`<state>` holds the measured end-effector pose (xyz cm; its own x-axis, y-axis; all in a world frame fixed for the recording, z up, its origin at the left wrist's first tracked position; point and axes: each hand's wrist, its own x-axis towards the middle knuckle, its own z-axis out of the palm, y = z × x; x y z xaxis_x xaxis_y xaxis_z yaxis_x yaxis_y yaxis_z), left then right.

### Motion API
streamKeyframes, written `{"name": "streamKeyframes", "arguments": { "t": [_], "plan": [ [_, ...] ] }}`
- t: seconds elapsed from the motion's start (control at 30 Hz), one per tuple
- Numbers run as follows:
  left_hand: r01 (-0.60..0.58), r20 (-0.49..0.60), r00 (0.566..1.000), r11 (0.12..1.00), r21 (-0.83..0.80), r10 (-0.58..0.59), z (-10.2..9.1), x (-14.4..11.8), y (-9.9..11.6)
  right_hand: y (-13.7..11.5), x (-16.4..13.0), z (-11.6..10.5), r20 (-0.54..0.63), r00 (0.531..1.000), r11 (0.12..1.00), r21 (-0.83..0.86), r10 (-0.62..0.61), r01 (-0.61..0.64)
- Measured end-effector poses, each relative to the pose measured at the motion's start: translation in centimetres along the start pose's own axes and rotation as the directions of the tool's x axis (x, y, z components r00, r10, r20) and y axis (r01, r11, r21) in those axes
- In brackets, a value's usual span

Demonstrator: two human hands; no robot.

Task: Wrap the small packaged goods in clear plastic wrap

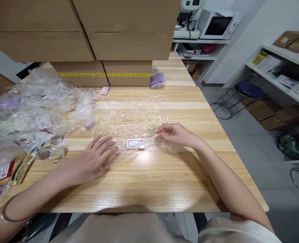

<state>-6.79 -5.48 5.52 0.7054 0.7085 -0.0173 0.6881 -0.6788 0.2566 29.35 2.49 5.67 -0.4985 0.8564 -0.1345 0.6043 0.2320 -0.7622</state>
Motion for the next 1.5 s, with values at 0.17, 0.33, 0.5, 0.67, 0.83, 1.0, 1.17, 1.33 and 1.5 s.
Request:
{"name": "streamKeyframes", "arguments": {
  "t": [0.17, 0.33, 0.5, 0.67, 0.83, 1.0, 1.17, 1.33, 1.5],
  "plan": [
    [0.311, -0.01, 0.933, 0.821, -0.478, -0.359, -0.4, 0.8, -3.3, 2.6, 3.6, 0.3, -0.015, 0.99, 0.988, -0.069, 0.139, -0.14],
    [0.475, -0.151, 0.746, 0.677, -0.563, -0.648, 1.0, 1.7, -5.4, 2.8, 4.3, 1.8, -0.308, 0.951, 0.813, -0.547, 0.025, -0.198],
    [0.146, -0.655, 0.747, 0.989, -0.008, -0.116, 2.7, 2.4, -2.0, -0.8, 1.8, 5.1, -0.38, 0.863, 0.691, -0.721, -0.334, -0.05],
    [-0.285, -0.238, 0.932, 0.958, -0.015, 0.273, 4.3, 5.3, 0.1, -1.2, 0.7, 9.1, -0.002, 0.89, 0.756, -0.528, -0.456, 0.386],
    [-0.078, -0.046, 0.996, 0.978, -0.192, 0.071, 5.2, 6.0, -2.9, 1.6, 0.7, 8.7, 0.103, 0.939, 0.842, -0.418, -0.328, 0.34],
    [0.007, -0.005, 1.0, 0.97, -0.241, -0.008, 4.7, 4.8, -4.8, 2.2, 0.4, 7.6, 0.046, 0.964, 0.912, -0.315, -0.262, 0.263],
    [-0.008, -0.045, 0.999, 0.931, -0.365, -0.008, 4.6, 4.2, -5.6, 2.5, 0.3, 7.8, -0.026, 0.969, 0.964, -0.113, -0.245, 0.24],
    [-0.039, -0.095, 0.995, 0.884, -0.465, -0.006, 4.9, 3.9, -6.0, 2.7, 0.4, 7.7, -0.038, 0.977, 0.978, 0.001, -0.209, 0.209],
    [-0.049, -0.09, 0.996, 0.954, -0.294, 0.023, 4.4, 2.3, -6.1, 3.1, -0.8, 6.9, -0.011, 0.926, 0.905, -0.218, -0.377, 0.366]
  ]
}}
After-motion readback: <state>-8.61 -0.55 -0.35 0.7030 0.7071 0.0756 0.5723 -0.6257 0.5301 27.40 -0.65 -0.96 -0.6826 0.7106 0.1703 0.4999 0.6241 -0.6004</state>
